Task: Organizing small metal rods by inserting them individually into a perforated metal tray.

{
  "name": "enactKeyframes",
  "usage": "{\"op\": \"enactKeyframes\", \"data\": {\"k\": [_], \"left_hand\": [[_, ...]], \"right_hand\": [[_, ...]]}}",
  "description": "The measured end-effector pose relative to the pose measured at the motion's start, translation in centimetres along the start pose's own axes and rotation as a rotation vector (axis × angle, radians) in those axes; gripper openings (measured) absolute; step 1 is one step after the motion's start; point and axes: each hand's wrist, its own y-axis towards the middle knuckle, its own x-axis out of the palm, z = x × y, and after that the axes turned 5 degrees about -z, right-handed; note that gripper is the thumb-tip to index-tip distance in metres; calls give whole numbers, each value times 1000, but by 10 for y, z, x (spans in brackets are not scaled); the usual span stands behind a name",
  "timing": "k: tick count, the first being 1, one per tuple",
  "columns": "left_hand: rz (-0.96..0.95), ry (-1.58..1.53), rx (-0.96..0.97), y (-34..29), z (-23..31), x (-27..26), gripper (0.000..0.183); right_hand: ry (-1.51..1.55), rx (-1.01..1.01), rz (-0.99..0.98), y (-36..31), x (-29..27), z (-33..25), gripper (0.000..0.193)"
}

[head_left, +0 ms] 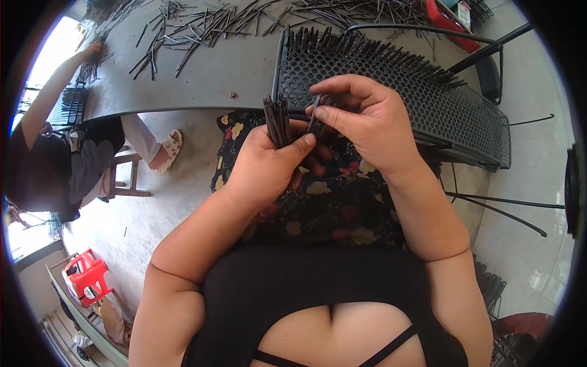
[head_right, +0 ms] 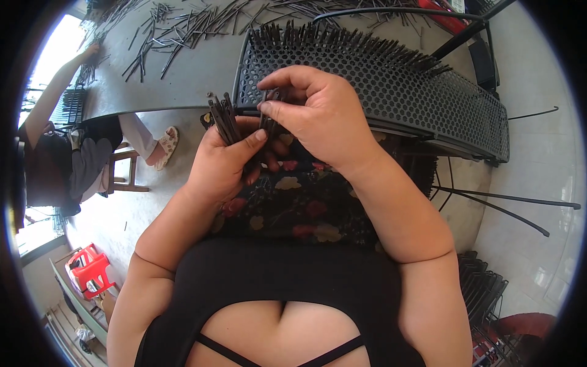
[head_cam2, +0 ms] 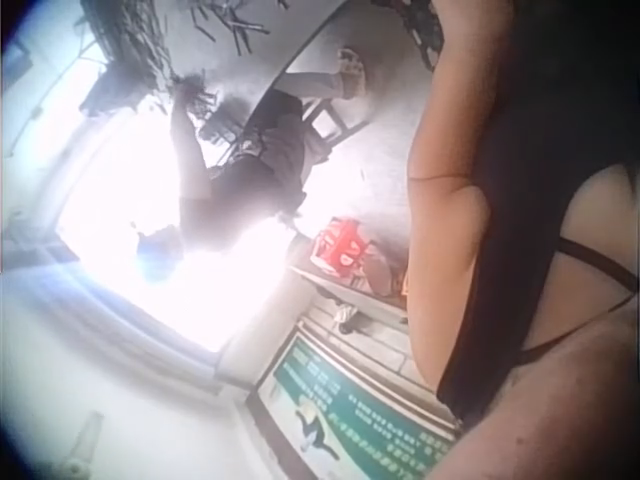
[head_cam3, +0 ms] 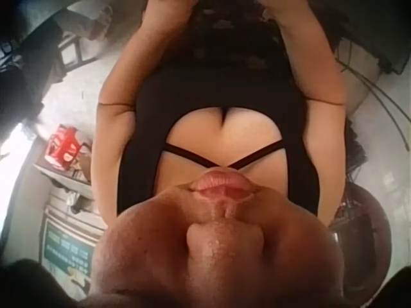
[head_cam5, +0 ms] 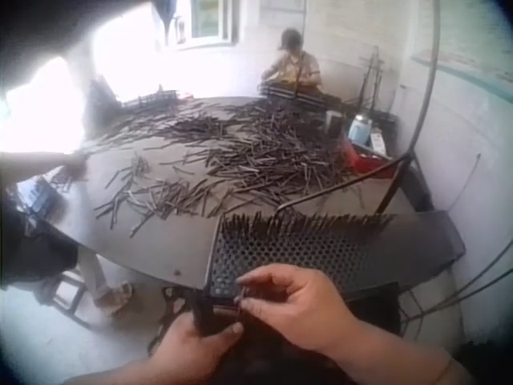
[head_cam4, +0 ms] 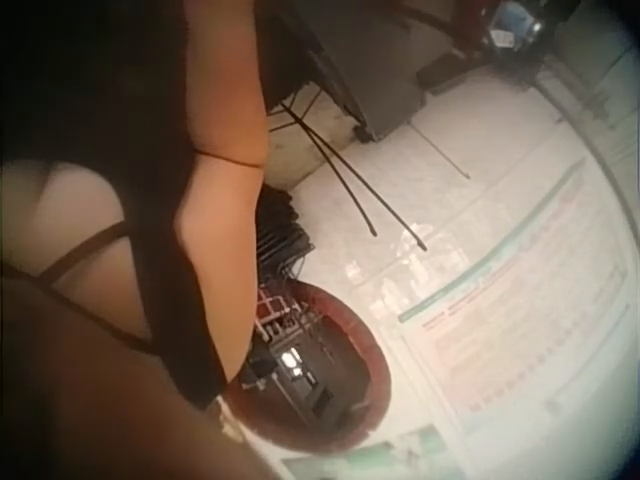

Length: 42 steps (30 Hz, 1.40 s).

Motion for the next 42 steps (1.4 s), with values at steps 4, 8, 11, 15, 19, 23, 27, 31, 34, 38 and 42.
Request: {"op": "enactKeyframes", "data": {"k": [4,8,11,15,19,23,27,31,34,38,42], "left_hand": [[17,91,-14,0,4,1,15],[50,74,-111,1,8,-1,12],[-31,-109,-168,8,2,-9,13],[-70,-356,-290,10,4,-8,18],[-95,-507,-292,13,5,-5,23],[-106,-511,-289,16,-4,-10,24],[-123,-517,-288,16,-6,-11,25],[-93,-451,-297,15,0,-6,26],[-104,-430,-309,15,-1,-8,24],[-116,-408,-303,16,-3,-10,22],[-97,-403,-303,17,-5,-10,20]], "right_hand": [[-16,17,2,1,-2,0,21],[157,-100,217,18,-32,-4,19],[27,-357,349,33,-76,3,18],[-173,-543,434,40,-92,13,14],[-143,-563,404,45,-98,19,14],[-203,-548,374,44,-98,17,14],[-161,-594,403,41,-100,15,14],[-313,-636,312,40,-100,14,11],[-412,-668,215,38,-86,10,9],[-342,-711,170,42,-85,13,9],[-280,-671,203,45,-95,11,10]]}}
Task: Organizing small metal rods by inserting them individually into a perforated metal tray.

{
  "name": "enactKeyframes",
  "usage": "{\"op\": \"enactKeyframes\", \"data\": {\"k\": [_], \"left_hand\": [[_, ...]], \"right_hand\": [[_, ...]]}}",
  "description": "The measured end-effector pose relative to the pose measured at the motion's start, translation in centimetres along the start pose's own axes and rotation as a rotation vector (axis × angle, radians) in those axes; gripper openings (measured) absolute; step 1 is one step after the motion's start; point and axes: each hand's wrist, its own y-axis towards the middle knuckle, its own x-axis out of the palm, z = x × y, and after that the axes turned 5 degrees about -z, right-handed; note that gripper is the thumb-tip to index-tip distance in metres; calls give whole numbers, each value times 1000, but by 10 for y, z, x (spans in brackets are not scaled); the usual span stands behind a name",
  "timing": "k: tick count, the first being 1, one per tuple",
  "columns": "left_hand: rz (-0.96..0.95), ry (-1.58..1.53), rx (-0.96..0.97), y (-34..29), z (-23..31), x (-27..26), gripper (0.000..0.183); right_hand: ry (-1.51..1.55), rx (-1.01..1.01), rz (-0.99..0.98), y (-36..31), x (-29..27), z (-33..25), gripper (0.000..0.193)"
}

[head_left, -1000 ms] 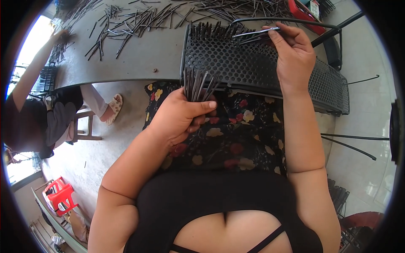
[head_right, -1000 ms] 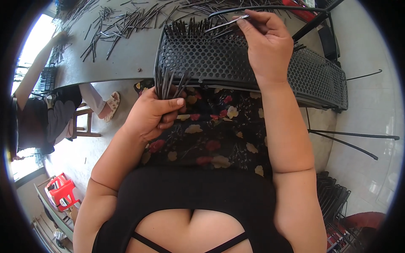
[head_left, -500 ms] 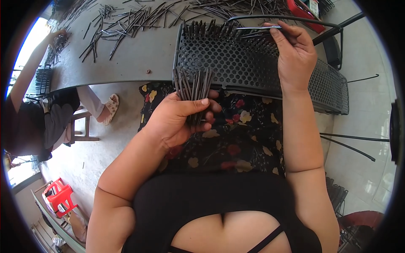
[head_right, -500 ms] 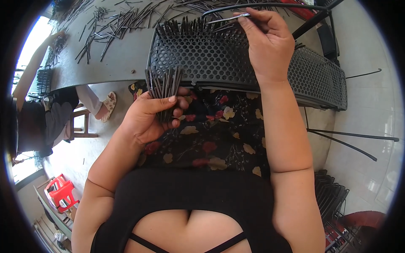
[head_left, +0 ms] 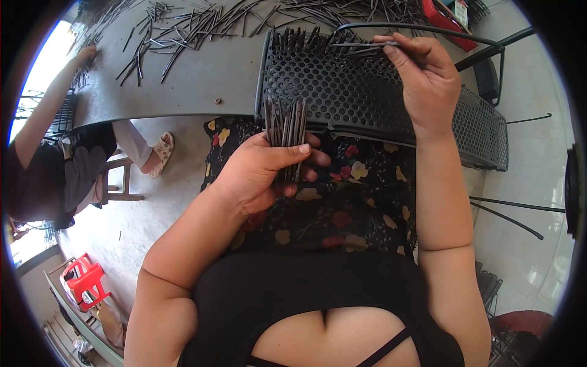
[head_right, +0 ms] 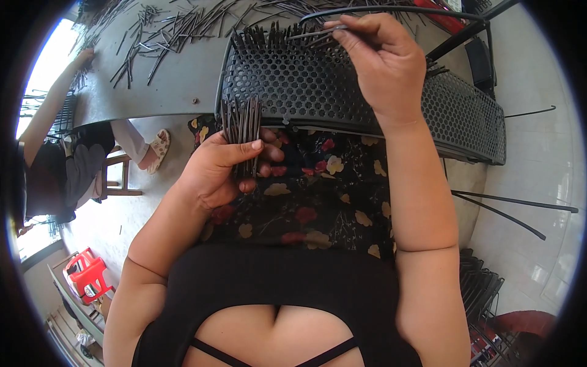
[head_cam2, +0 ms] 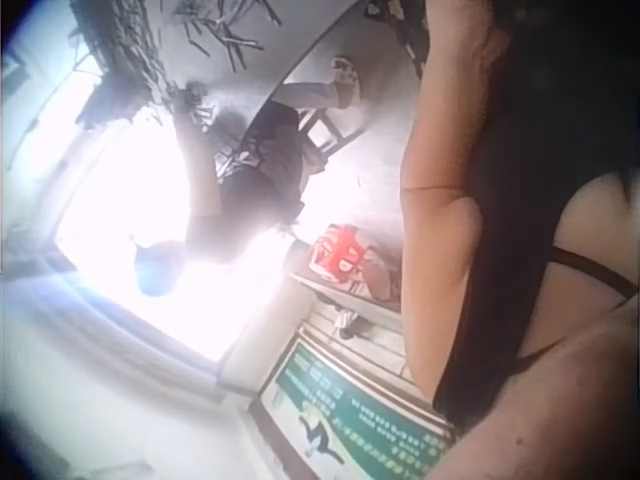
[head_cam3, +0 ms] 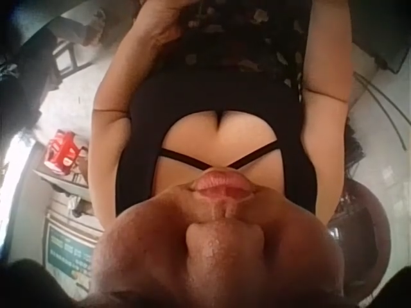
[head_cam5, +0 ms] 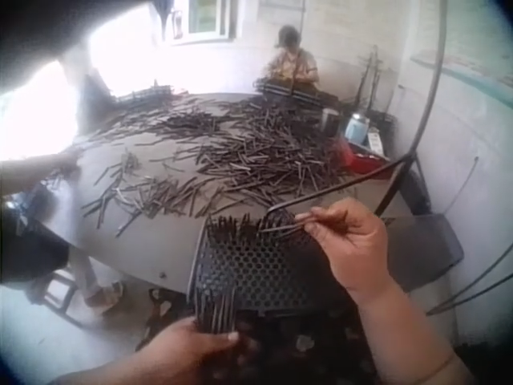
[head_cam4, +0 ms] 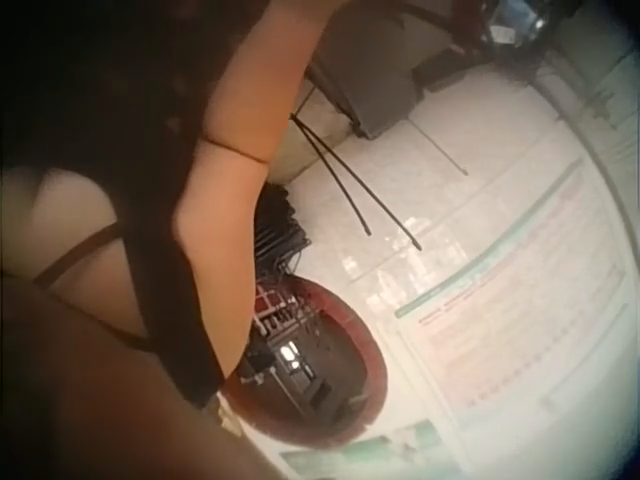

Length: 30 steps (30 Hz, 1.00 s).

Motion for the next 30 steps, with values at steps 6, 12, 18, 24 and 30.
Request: {"op": "enactKeyframes", "data": {"k": [6,12,18,24,30], "left_hand": [[-38,-3,0,-3,2,-3,23],[-55,-6,-26,-2,3,2,26],[-51,-53,-6,-5,2,5,32],[-62,-50,8,-2,0,5,36],[-29,-44,7,-6,0,2,33]], "right_hand": [[-28,95,5,1,-7,0,9],[2,99,12,2,-11,3,10],[50,103,-32,2,-18,13,15],[-127,179,-114,4,-10,3,14],[-260,131,-36,2,-2,3,17]]}}
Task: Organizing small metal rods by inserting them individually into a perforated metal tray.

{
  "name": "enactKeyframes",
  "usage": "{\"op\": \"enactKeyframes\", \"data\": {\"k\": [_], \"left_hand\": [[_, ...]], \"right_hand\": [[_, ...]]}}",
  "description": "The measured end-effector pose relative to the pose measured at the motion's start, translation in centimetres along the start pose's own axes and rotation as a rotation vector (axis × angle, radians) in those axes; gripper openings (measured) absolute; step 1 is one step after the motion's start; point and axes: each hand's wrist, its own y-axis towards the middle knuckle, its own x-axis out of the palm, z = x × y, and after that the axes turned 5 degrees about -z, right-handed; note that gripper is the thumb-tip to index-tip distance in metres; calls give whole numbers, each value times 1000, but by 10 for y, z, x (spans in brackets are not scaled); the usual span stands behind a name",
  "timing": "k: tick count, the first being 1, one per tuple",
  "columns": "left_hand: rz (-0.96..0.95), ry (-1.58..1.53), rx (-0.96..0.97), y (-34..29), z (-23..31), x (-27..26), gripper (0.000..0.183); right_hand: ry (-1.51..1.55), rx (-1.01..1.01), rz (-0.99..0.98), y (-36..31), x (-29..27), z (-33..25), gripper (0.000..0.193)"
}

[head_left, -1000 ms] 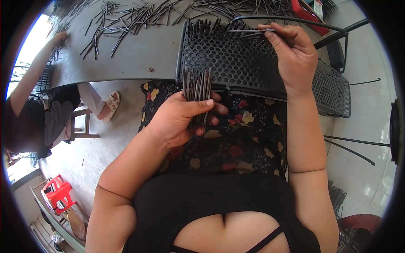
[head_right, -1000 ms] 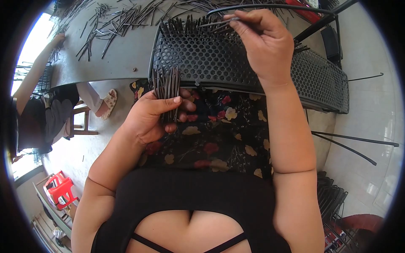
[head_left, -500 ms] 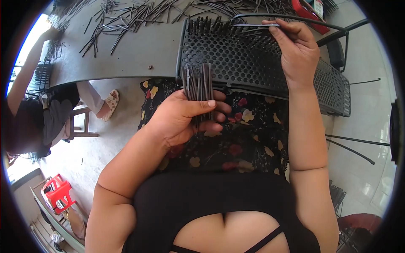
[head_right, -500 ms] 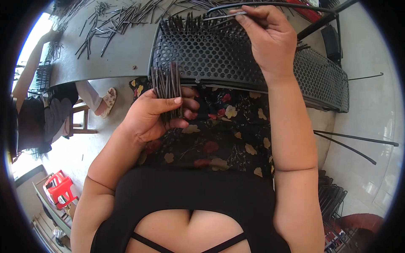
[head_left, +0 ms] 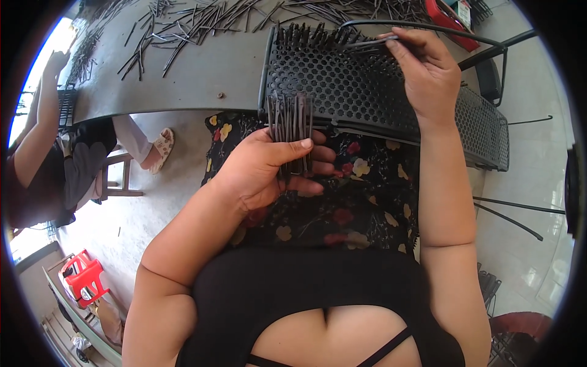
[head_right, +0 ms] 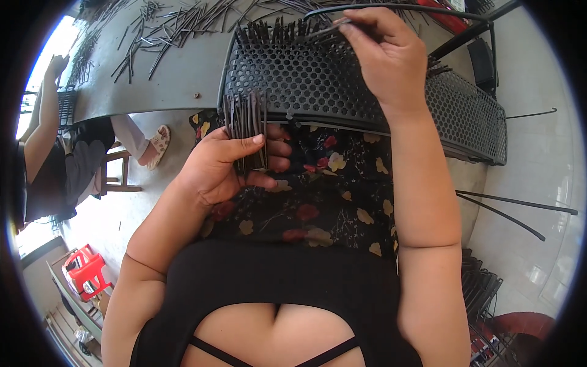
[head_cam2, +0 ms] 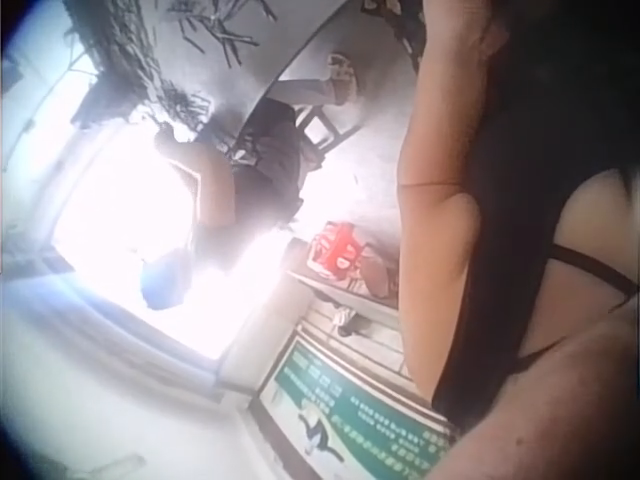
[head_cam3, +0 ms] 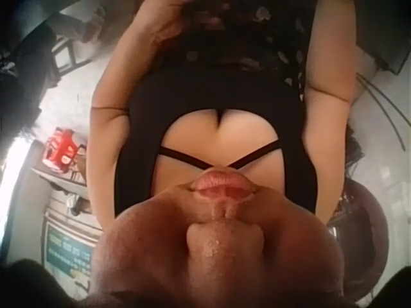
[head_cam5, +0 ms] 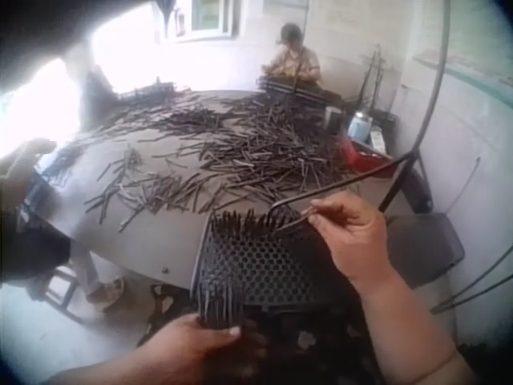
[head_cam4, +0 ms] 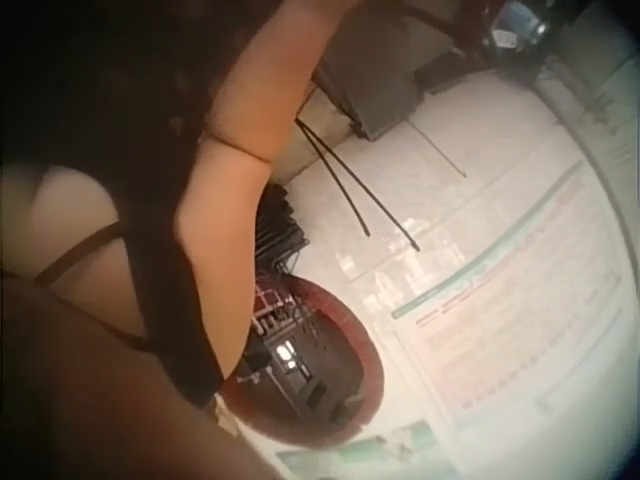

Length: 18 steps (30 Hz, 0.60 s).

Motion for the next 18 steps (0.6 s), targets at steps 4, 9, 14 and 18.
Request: {"op": "enactKeyframes", "data": {"k": [4,9,14,18], "left_hand": [[-19,15,-4,1,1,3,32],[26,49,0,1,2,6,31],[60,74,43,-1,0,0,31],[60,70,48,1,-1,0,22]], "right_hand": [[129,-1,74,2,-1,6,14],[-180,-56,-89,7,14,-7,16],[-308,-133,-82,29,30,-39,25],[-379,-89,-157,30,24,-17,17]]}}
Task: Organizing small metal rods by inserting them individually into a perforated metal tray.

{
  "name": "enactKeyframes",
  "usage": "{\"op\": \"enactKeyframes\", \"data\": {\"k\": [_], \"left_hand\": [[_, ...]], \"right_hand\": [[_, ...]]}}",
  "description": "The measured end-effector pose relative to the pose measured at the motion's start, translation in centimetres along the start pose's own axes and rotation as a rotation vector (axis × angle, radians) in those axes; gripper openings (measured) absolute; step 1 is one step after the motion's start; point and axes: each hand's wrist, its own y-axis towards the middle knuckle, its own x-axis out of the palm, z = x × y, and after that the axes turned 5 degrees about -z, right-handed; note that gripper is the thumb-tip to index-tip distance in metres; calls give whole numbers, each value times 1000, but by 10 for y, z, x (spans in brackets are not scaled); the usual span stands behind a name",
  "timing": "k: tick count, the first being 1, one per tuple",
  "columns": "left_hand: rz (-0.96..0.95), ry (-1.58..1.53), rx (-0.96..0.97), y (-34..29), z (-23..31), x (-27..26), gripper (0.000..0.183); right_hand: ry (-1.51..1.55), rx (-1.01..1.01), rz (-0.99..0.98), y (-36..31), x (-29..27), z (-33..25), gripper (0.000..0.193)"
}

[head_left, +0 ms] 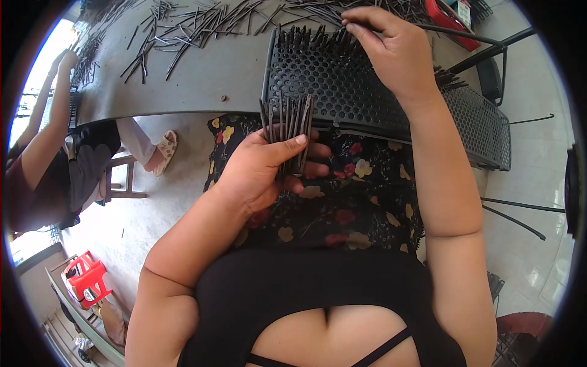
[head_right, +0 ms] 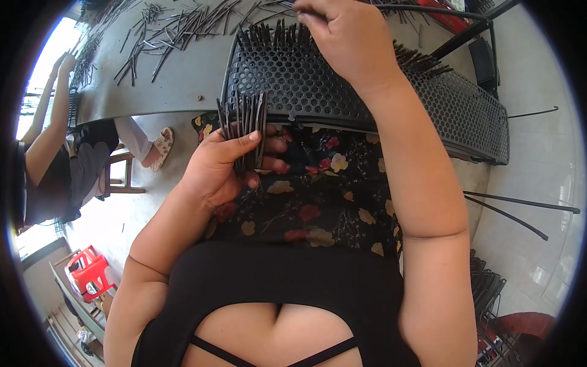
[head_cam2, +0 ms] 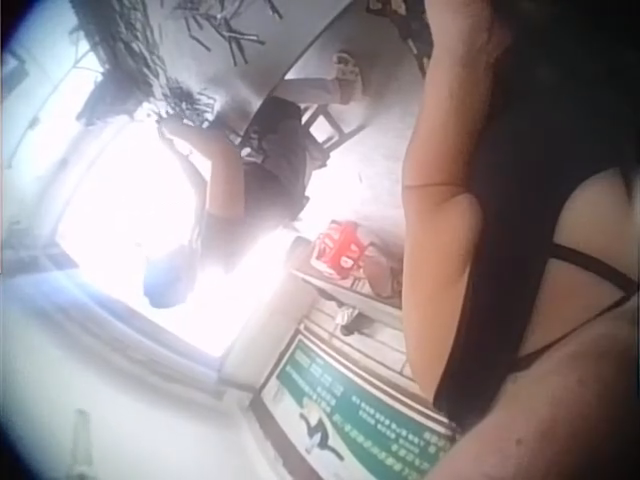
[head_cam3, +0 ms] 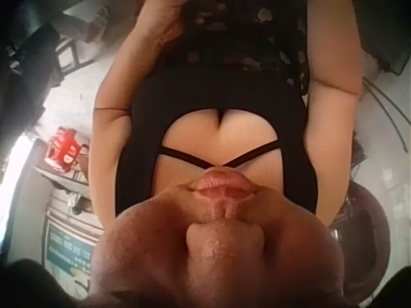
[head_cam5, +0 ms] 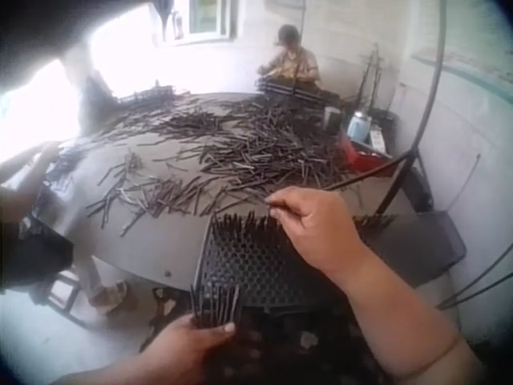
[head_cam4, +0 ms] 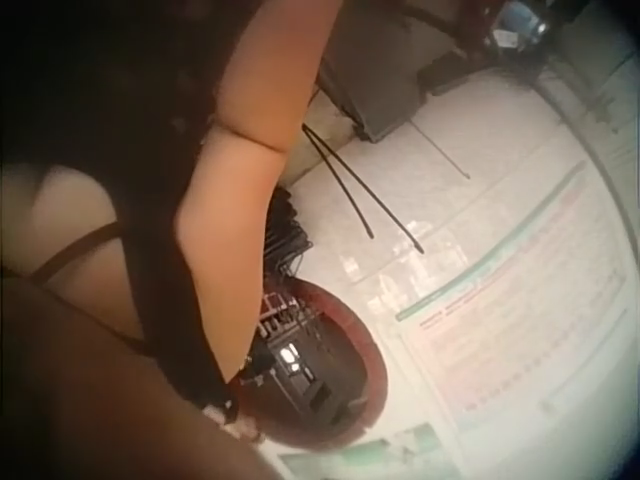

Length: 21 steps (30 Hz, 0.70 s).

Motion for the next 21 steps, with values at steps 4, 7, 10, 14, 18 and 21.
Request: {"op": "enactKeyframes", "data": {"k": [4,7,10,14,18,21], "left_hand": [[31,4,34,1,-2,-3,19],[44,15,58,1,-3,-4,16],[68,24,67,1,-3,-2,15],[99,49,144,2,-9,-2,13],[109,108,218,3,-11,-2,18],[121,140,229,6,-13,-5,14]], "right_hand": [[-4,37,-7,-5,-2,0,18],[34,133,-21,-7,-7,0,20],[-13,163,-49,-9,-11,5,21],[39,185,-97,-9,-14,5,23],[31,202,-97,-11,-18,7,24],[39,164,-106,-9,-16,10,26]]}}
